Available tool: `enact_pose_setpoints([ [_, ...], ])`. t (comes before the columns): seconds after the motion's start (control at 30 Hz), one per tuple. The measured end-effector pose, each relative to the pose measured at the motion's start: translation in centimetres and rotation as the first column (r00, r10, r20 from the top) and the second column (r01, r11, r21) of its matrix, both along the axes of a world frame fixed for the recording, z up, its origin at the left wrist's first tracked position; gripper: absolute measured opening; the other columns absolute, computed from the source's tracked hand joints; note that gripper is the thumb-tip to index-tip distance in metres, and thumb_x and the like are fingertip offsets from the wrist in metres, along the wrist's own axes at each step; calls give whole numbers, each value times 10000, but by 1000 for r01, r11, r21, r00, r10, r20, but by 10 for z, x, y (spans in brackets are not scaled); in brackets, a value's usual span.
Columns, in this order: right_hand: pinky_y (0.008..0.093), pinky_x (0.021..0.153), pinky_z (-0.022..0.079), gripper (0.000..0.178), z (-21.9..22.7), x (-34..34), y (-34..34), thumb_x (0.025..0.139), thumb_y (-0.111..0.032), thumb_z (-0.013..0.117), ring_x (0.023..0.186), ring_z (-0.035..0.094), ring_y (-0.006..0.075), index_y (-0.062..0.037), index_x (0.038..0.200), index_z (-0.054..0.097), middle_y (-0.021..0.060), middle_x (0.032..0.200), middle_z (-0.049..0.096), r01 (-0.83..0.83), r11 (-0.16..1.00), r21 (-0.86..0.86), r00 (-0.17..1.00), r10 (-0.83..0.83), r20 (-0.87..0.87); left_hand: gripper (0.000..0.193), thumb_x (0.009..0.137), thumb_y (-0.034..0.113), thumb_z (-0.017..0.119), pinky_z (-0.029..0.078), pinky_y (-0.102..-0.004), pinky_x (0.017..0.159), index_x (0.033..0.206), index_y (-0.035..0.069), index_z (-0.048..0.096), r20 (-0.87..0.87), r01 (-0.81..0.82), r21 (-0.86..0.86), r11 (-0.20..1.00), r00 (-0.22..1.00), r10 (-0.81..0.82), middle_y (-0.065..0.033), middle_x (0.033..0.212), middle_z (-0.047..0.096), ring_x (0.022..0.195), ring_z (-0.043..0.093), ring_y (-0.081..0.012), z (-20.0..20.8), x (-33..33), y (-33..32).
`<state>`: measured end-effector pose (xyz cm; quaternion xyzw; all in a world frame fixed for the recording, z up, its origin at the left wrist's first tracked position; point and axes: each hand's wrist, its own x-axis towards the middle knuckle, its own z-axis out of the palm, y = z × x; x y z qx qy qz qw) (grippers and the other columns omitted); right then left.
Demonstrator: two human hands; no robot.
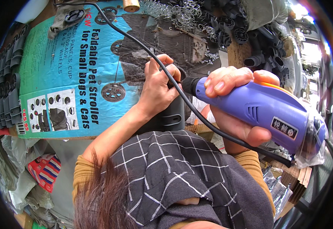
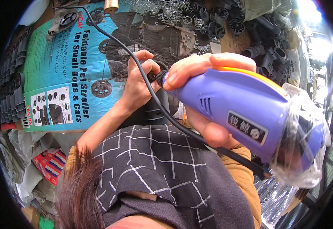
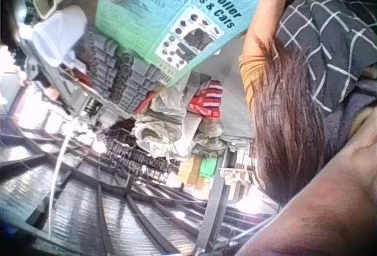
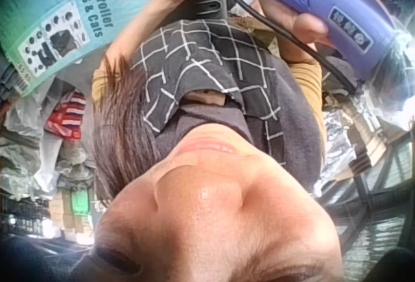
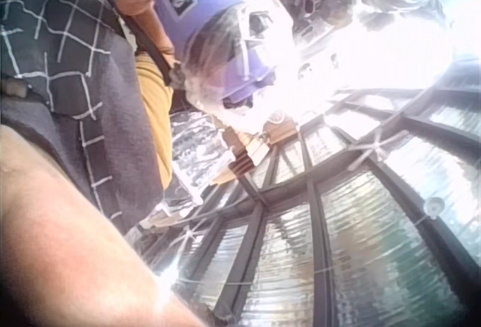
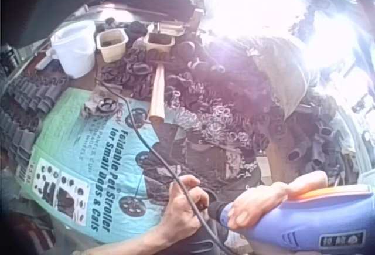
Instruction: The person repeatedly assembles a small black plastic cap onto a gray plastic housing, then uses a purple hot glue gun to apply glue to the cap before pressing it back onto the housing. This cycle is repeated multiple times on the same object.
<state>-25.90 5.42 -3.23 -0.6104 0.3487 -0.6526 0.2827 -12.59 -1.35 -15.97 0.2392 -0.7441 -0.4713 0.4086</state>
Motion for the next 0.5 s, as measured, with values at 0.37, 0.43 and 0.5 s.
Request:
enact_pose_setpoints([
  [0.37,416,694,502,942,-4,0,-14,732,-716,665,748,614,263,-76,1345,345,154,901,616,-139,989,-47,987,135,-84,463,673,59,684,412,-438,999,1128,48,600,52,15,151,988,998,-23,-200,1256,511,1161,509,-390,11,0,-2],
  [0.43,419,696,505,926,0,1,-16,737,-689,682,749,620,265,-75,1342,346,158,907,622,-160,987,-3,983,159,-95,458,675,52,680,427,-438,983,1126,48,599,49,25,160,987,998,-33,-203,1246,517,1146,522,-391,11,1,-2],
  [0.5,424,698,508,907,1,2,-17,739,-662,700,748,626,269,-74,1336,354,159,914,630,-169,984,51,980,173,-99,463,711,176,715,410,-428,1003,1137,37,600,85,38,203,978,995,-56,-204,1254,518,1182,503,-375,10,1,-3],
])
